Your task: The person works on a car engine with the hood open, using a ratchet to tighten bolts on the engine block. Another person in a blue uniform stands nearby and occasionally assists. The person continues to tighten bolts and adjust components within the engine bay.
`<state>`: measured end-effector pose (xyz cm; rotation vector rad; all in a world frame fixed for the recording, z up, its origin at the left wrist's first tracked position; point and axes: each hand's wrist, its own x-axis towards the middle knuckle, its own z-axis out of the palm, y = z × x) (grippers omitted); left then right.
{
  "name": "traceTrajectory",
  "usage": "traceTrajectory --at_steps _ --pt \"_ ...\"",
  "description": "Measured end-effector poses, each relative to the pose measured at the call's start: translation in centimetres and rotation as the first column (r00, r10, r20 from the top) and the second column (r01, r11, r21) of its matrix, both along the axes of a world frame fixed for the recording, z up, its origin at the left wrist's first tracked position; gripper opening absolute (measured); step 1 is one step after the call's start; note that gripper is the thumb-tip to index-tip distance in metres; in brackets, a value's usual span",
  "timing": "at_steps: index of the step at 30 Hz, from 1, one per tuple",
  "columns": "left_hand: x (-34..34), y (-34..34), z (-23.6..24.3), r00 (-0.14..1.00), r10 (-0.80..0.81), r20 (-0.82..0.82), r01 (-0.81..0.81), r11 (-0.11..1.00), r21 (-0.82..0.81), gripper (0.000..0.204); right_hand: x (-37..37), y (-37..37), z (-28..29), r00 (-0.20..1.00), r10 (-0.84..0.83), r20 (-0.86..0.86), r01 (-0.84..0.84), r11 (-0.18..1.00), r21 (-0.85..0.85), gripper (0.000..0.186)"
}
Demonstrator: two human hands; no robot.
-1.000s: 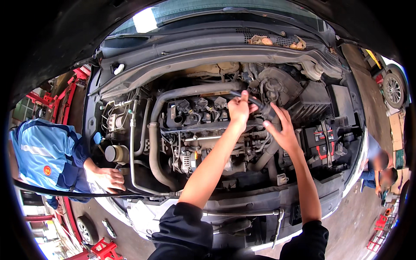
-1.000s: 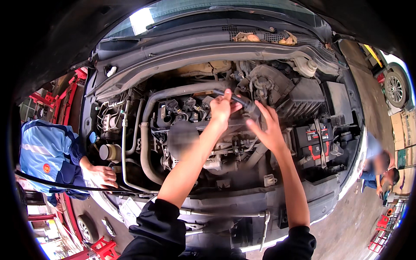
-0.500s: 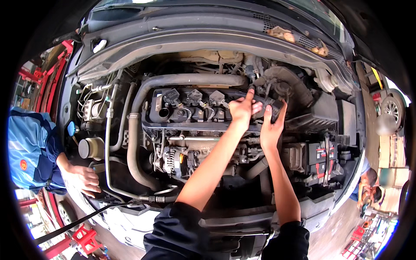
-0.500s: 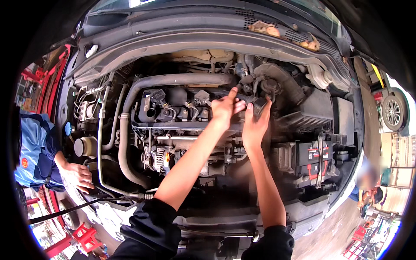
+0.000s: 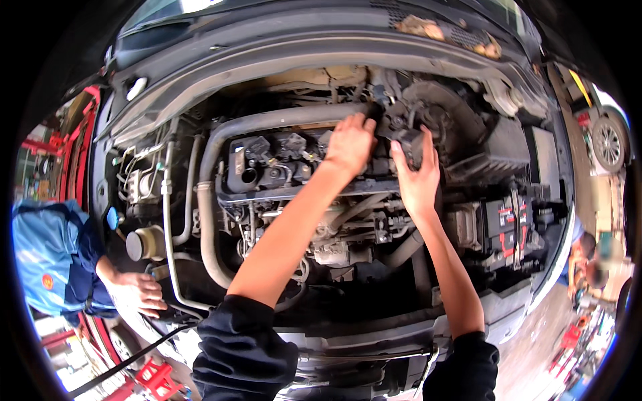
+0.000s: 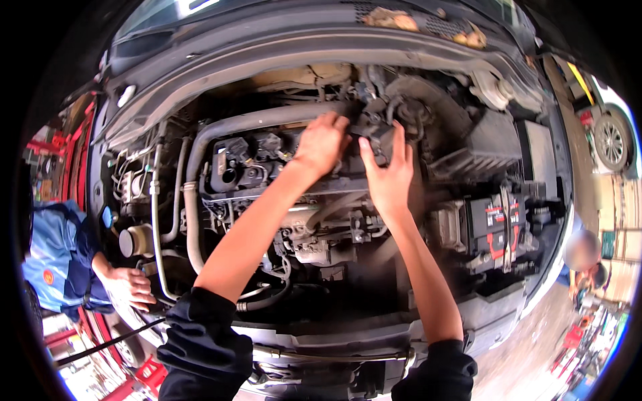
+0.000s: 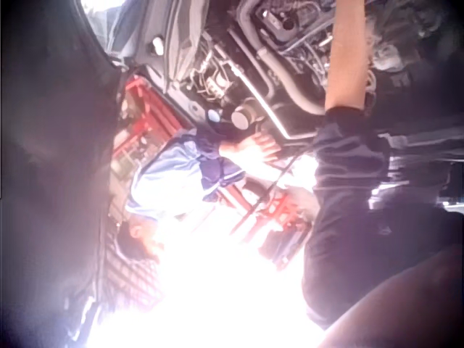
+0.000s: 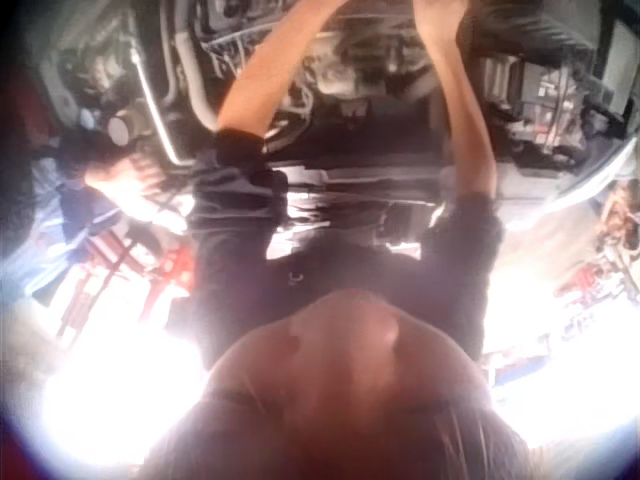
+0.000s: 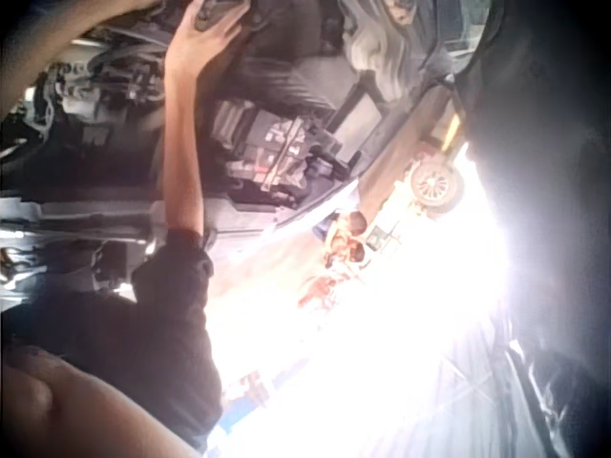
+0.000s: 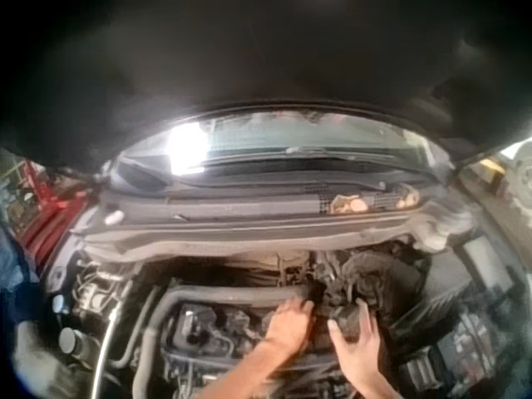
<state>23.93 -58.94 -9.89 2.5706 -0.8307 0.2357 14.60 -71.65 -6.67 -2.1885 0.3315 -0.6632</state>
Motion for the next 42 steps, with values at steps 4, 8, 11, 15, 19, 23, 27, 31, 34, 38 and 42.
traceTrajectory --at_steps 4,8,11,15,19,23,27,31,34,38,42 --pt "1.9 -0.5 -2.5 0.989 0.056 -0.135 -0.078 0.984 -0.161 0.018 2.8 -0.7 -0.8 0.998 0.011 0.057 -0.012 1.0 0.022 0.07" --pt "2.4 0.5 -2.7 0.919 -0.068 -0.389 -0.069 0.943 -0.327 0.022 3.0 -0.9 -0.6 1.0 0.004 0.004 -0.004 0.998 0.061 0.065" --pt "0.6 -0.3 -4.2 0.898 -0.059 -0.436 -0.156 0.884 -0.441 0.019 2.6 -0.5 -0.9 0.995 0.042 -0.094 -0.038 0.999 0.039 0.056" --pt "0.4 -0.3 -4.0 0.943 -0.029 -0.332 -0.113 0.909 -0.402 0.017 3.5 -2.4 -1.7 0.988 0.144 -0.059 -0.132 0.975 0.177 0.058" --pt "0.9 1.8 -4.2 0.956 -0.043 -0.29 -0.048 0.954 -0.297 0.017 3.3 -1.4 -1.5 0.965 0.241 -0.1 -0.218 0.956 0.197 0.075" --pt "0.2 1.3 -3.9 0.987 0.033 -0.155 -0.045 0.996 -0.077 0.017 4.1 -1.6 -1.2 0.931 0.228 -0.285 -0.22 0.974 0.059 0.072" --pt "0.2 0.8 -3.4 0.986 0.068 -0.151 -0.098 0.973 -0.208 0.02 4.6 -1.3 -1.9 0.901 0.267 -0.342 -0.34 0.924 -0.175 0.081" --pt "1.4 0.9 -2.1 0.861 -0.109 -0.496 -0.136 0.892 -0.432 0.028 5.9 -2.5 -1.3 0.88 0.274 -0.388 -0.362 0.915 -0.177 0.077" --pt "1.1 0.8 -2.6 0.917 -0.037 -0.396 0.079 0.993 0.09 0.028 4.7 -1.6 -1.9 0.88 0.269 -0.392 -0.395 0.873 -0.287 0.074" --pt "2.8 2.7 -3.0 0.923 0.041 -0.383 0.003 0.994 0.114 0.023 5.4 0.6 -1.3 0.873 0.349 -0.342 -0.456 0.832 -0.316 0.068" --pt "3.5 2.1 -6.1 0.991 0.033 -0.131 -0.016 0.992 0.126 0.027 6.0 1.2 -0.8 0.884 0.415 -0.214 -0.463 0.838 -0.289 0.056"
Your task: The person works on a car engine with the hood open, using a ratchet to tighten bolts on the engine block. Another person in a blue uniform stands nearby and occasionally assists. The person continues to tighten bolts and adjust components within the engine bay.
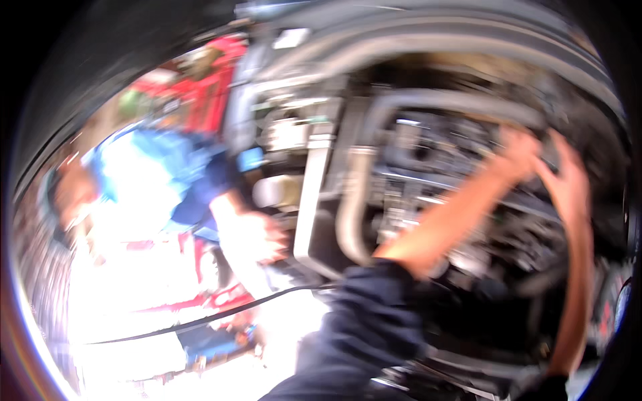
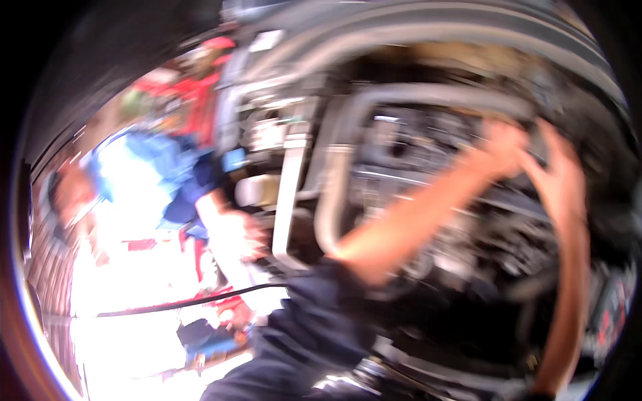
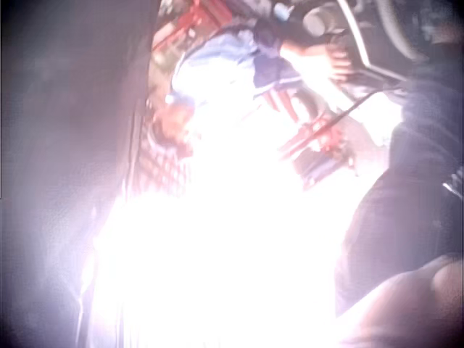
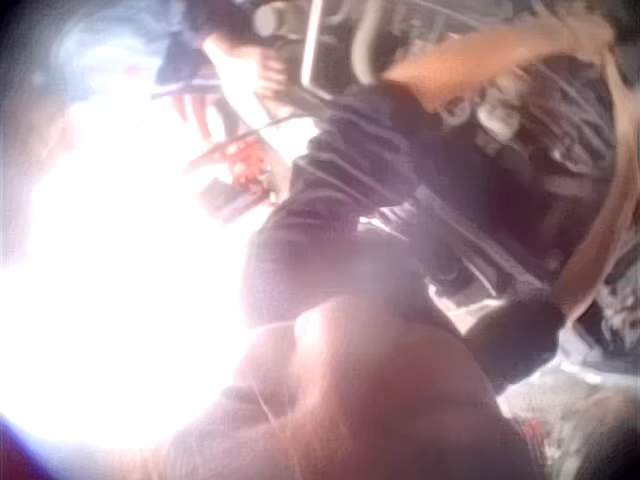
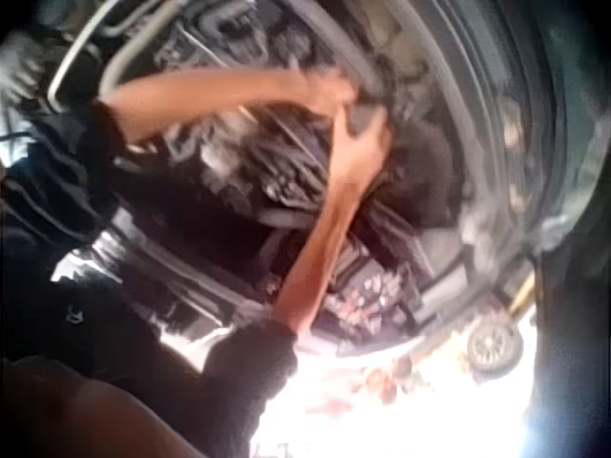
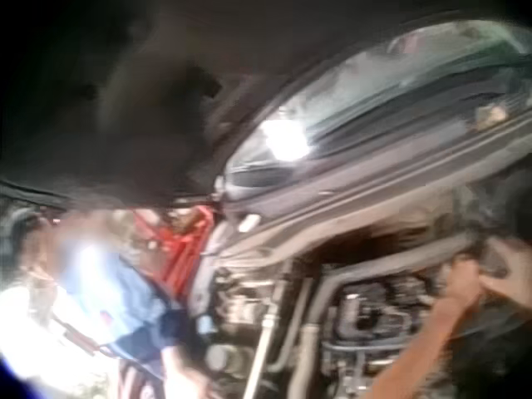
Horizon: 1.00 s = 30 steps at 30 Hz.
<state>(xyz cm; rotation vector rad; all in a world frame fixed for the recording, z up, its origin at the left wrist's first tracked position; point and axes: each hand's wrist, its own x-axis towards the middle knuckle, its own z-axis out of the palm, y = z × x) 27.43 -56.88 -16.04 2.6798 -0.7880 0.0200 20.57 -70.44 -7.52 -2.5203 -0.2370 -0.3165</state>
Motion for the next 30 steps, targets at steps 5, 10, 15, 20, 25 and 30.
traceTrajectory --at_steps 5,10,15,20,25,30 --pt "-1.5 -6.2 -5.7 0.996 -0.002 0.092 0.037 0.924 -0.382 0.023 -0.6 -6.7 -6.3 0.992 -0.007 0.128 0.021 0.993 -0.114 0.058" --pt "-1.1 -4.4 -5.6 0.967 0.017 -0.254 -0.075 0.972 -0.221 0.02 1.8 -7.0 -10.2 0.998 -0.043 0.035 0.048 0.991 -0.127 0.055" --pt "-1.1 -5.1 -4.1 0.978 -0.016 -0.207 -0.027 0.979 -0.202 0.024 1.5 -7.7 -7.9 0.997 -0.011 -0.076 0.005 0.996 -0.085 0.058" --pt "-1.5 -5.2 -2.7 0.981 -0.015 -0.193 -0.03 0.973 -0.227 0.023 2.2 -8.4 -7.6 0.987 -0.082 -0.14 0.074 0.995 -0.066 0.06" --pt "-1.9 -4.6 -2.8 0.99 0.073 -0.12 -0.098 0.972 -0.212 0.029 1.9 -6.7 -7.8 0.973 -0.049 -0.228 0.035 0.997 -0.064 0.061" --pt "-1.4 -1.7 -0.3 0.955 -0.147 -0.257 0.081 0.965 -0.25 0.051 2.5 -6.7 -9.4 0.937 -0.038 -0.348 0.0 0.994 -0.11 0.063"
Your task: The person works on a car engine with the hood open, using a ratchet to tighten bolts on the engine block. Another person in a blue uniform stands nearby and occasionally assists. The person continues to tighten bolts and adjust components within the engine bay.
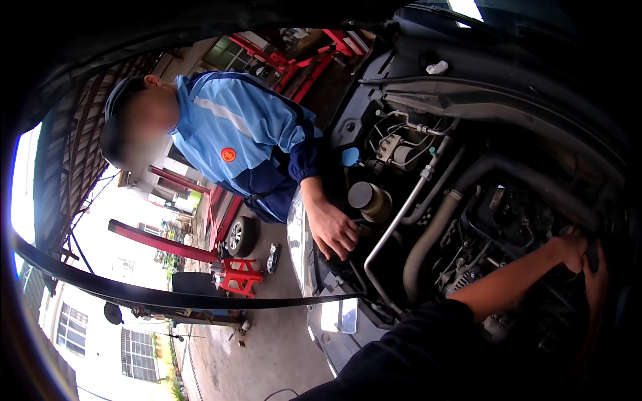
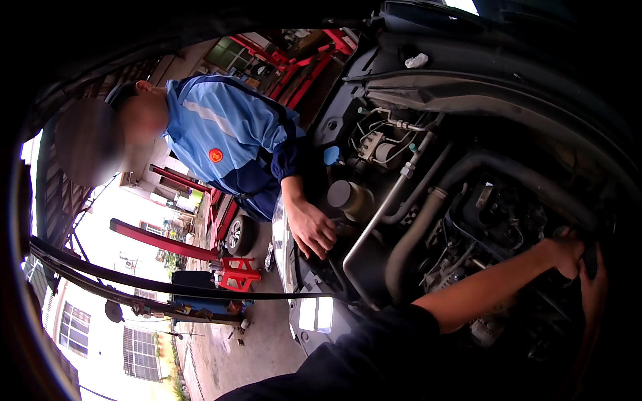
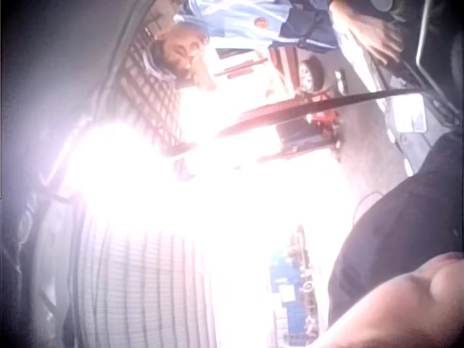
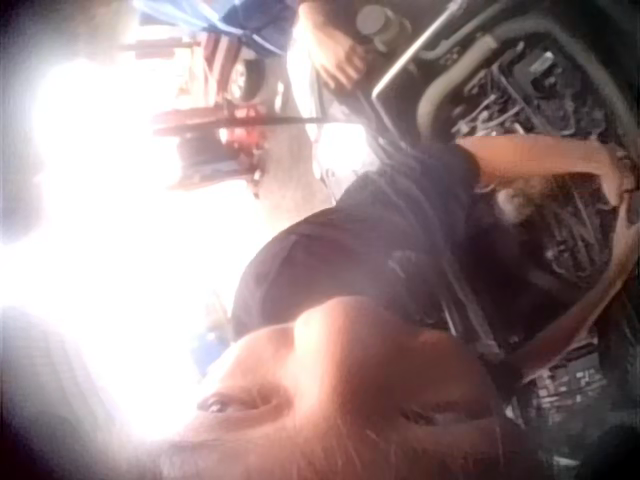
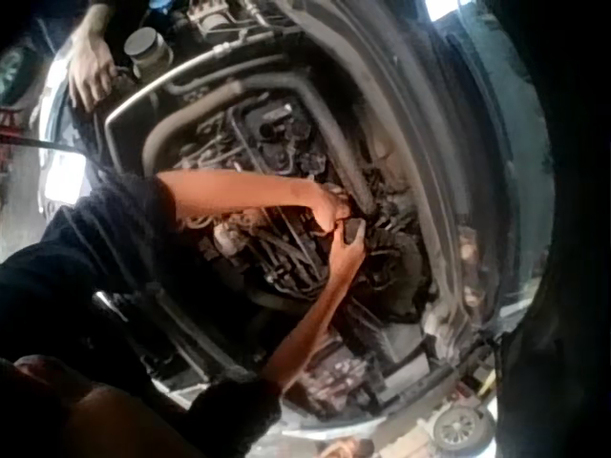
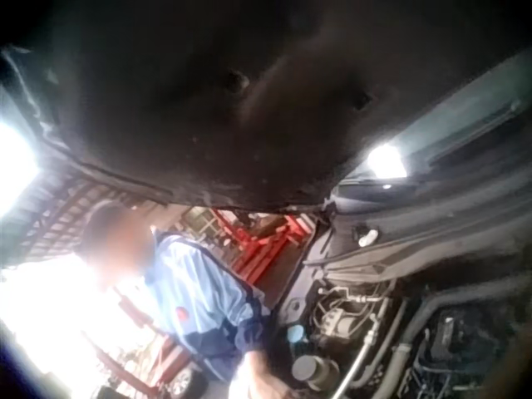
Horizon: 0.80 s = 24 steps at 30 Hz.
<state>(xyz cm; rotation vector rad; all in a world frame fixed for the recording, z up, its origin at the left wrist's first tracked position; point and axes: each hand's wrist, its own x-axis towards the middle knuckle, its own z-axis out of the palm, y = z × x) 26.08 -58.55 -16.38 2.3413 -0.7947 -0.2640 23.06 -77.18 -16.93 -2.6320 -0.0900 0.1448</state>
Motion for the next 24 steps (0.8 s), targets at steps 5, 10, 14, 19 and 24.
traceTrajectory --at_steps 5,10,14,19,24 --pt "1.7 2.5 8.0 0.966 0.09 -0.241 -0.138 0.972 -0.192 0.04 -0.4 0.2 1.7 0.999 0.041 -0.006 -0.041 0.998 -0.041 0.068" --pt "0.7 1.4 5.7 0.997 0.054 -0.057 -0.048 0.994 0.094 0.047 -1.2 3.7 4.6 0.982 0.179 -0.064 -0.181 0.983 -0.028 0.053" --pt "1.2 0.4 4.2 0.951 0.18 -0.25 -0.161 0.982 0.097 0.042 -1.3 3.4 6.1 0.973 0.062 -0.222 -0.081 0.994 -0.076 0.063" --pt "3.3 0.7 4.2 0.944 0.27 -0.188 -0.212 0.937 0.279 0.037 -1.6 2.7 5.3 0.983 -0.027 -0.182 0.06 0.982 0.177 0.052" --pt "3.2 1.3 4.4 0.916 0.332 -0.227 -0.223 0.889 0.4 0.046 -1.8 3.7 6.6 0.948 -0.021 -0.319 0.016 1.0 -0.018 0.051"
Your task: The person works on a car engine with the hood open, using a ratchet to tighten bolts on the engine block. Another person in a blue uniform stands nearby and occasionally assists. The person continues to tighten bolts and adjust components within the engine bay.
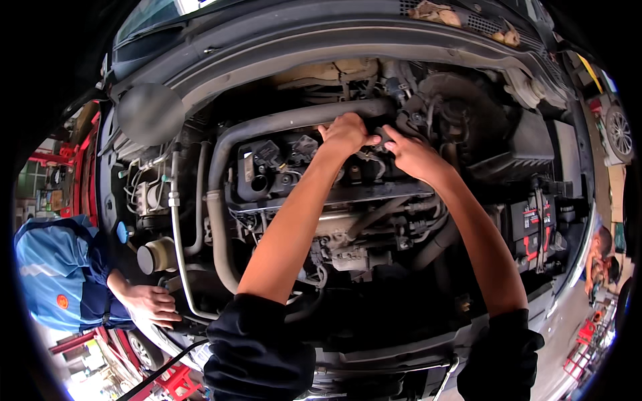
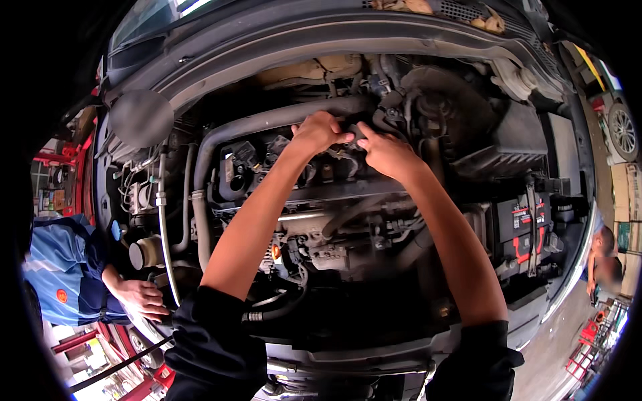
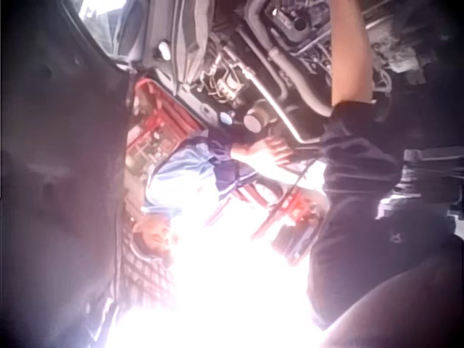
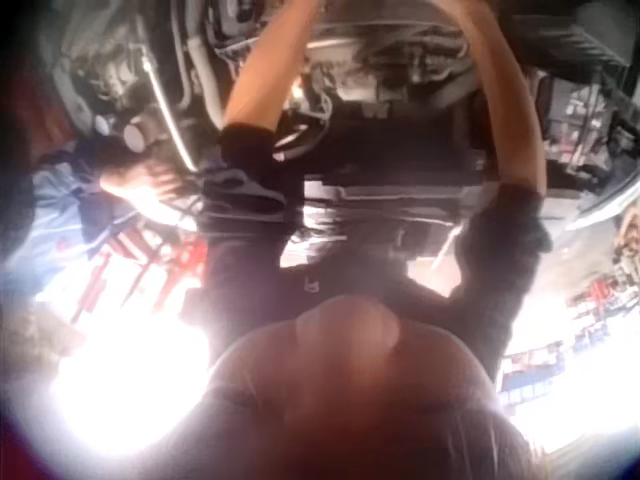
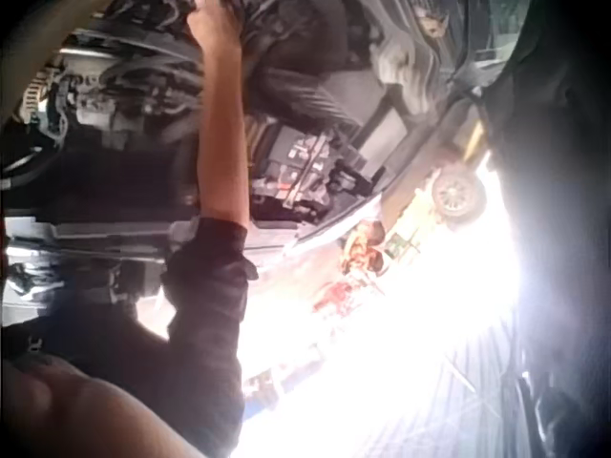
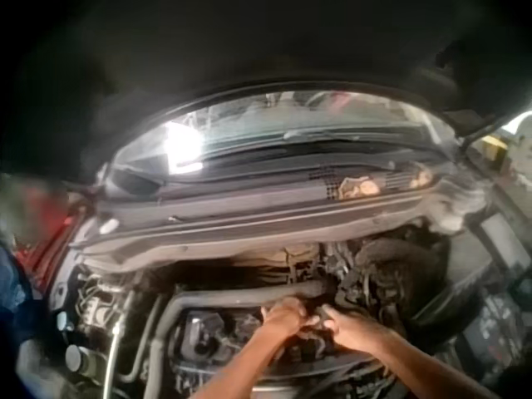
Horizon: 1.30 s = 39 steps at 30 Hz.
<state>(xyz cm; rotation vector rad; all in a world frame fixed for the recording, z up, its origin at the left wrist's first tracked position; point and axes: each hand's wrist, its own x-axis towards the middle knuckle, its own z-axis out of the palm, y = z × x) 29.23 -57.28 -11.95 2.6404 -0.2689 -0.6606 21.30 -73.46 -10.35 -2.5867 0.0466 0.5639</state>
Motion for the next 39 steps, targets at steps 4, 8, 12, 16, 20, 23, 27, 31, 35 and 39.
traceTrajectory --at_steps 4,8,12,16,20,23,27,31,35,39 --pt "-1.7 -0.6 -0.2 0.996 -0.004 0.086 0.002 1.0 0.016 0.046 -0.3 -0.3 0.0 0.998 0.06 -0.018 -0.062 0.996 -0.07 0.054" --pt "-1.7 -1.1 1.0 0.997 0.049 0.063 -0.054 0.995 0.078 0.061 -1.1 -0.2 -0.4 0.975 0.172 0.141 -0.148 0.974 -0.169 0.052" --pt "-1.6 -2.8 -0.1 0.994 0.111 0.01 -0.112 0.992 0.067 0.071 -0.6 -0.3 -0.3 0.979 0.183 0.088 -0.156 0.956 -0.25 0.052" --pt "-2.2 -2.8 2.8 0.982 0.145 -0.124 -0.134 0.986 0.097 0.067 -0.4 0.4 0.5 0.985 0.166 0.04 -0.15 0.954 -0.261 0.052" --pt "-1.9 -2.4 3.4 0.978 0.163 -0.131 -0.15 0.983 0.104 0.068 0.3 0.6 0.6 0.957 0.275 0.098 -0.224 0.908 -0.354 0.056" --pt "-1.8 -2.5 2.6 0.981 0.148 -0.127 -0.144 0.989 0.039 0.063 -1.2 0.4 -1.4 0.872 0.36 0.332 -0.236 0.903 -0.358 0.057" --pt "-2.0 -1.0 1.6 0.998 0.063 -0.032 -0.06 0.995 0.074 0.05 -1.1 1.4 -0.7 0.904 0.343 0.255 -0.244 0.904 -0.352 0.06" --pt "-4.6 2.7 5.7 0.939 0.071 0.335 -0.01 0.984 -0.18 0.023 -0.3 1.0 1.7 0.911 0.38 0.157 -0.263 0.833 -0.486 0.062" --pt "-2.0 11.8 6.1 0.923 0.216 0.32 -0.157 0.967 -0.2 0.023 0.6 6.8 3.4 0.837 0.432 0.337 -0.29 0.871 -0.396 0.059" --pt "-2.2 14.2 3.9 0.996 -0.06 0.067 0.062 0.997 -0.038 0.053 1.5 12.6 3.4 0.844 0.452 0.289 -0.404 0.89 -0.214 0.052"
